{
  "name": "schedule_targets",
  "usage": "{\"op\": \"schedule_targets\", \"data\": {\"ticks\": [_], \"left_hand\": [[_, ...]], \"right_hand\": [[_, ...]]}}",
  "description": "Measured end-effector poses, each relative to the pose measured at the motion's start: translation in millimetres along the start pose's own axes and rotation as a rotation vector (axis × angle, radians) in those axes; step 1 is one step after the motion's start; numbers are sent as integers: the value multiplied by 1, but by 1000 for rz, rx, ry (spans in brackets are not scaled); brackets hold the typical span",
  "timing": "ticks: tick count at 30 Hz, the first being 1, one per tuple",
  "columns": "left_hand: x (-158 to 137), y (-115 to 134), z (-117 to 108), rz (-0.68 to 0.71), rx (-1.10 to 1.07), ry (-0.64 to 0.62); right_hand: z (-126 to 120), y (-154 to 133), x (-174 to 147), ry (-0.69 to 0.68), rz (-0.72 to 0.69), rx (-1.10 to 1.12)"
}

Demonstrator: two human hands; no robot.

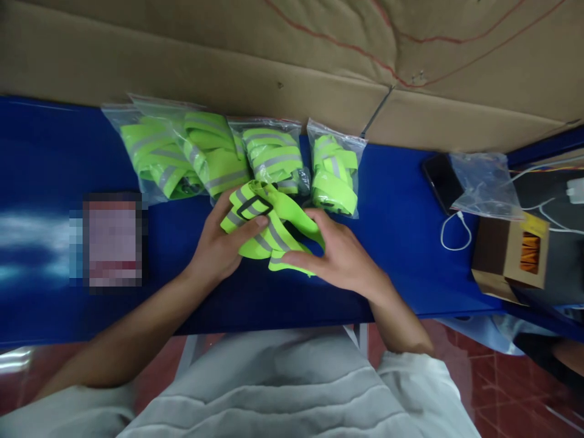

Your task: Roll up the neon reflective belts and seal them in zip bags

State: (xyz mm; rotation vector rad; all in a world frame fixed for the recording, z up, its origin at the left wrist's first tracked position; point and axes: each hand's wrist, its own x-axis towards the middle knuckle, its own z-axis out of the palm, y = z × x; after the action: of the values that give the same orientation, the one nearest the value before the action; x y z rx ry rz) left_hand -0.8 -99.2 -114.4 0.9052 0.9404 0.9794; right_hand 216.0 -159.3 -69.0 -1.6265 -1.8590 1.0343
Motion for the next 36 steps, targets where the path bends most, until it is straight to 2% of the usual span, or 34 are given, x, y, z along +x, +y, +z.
{"op": "schedule_targets", "data": {"ticks": [3, 7, 11, 14, 16, 19, 22, 25, 27, 30, 33, 36], "left_hand": [[0, 0, 1, -7, -53, 7], [0, 4, 5, -61, -129, 24], [0, 7, 6, -106, -182, 11], [1, 5, 5, -104, -172, -3], [2, 2, 3, -106, -150, -16], [4, 0, -1, -70, -98, -21], [3, 2, -4, 128, 111, -43], [-3, 4, -3, 373, 408, -160], [-9, 2, 0, 444, 483, -258], [-17, -8, 5, 436, 387, -279], [-22, -17, 10, 369, 216, -184], [-22, -16, 14, 206, -15, -71]], "right_hand": [[18, -3, -1, -51, 146, 4], [36, 2, 5, -25, 245, 244], [39, 9, 12, -71, 288, 600], [36, 10, 15, -120, 316, 714], [34, 9, 14, -116, 312, 692], [28, 9, 9, -40, 210, 496], [18, 9, 4, -22, 19, 292], [13, 11, 5, 14, -146, 261], [17, 11, 6, 80, -201, 275], [32, 7, 7, 176, -161, 220], [44, 2, 4, 286, -141, 131], [48, -2, 0, 334, -162, 90]]}}
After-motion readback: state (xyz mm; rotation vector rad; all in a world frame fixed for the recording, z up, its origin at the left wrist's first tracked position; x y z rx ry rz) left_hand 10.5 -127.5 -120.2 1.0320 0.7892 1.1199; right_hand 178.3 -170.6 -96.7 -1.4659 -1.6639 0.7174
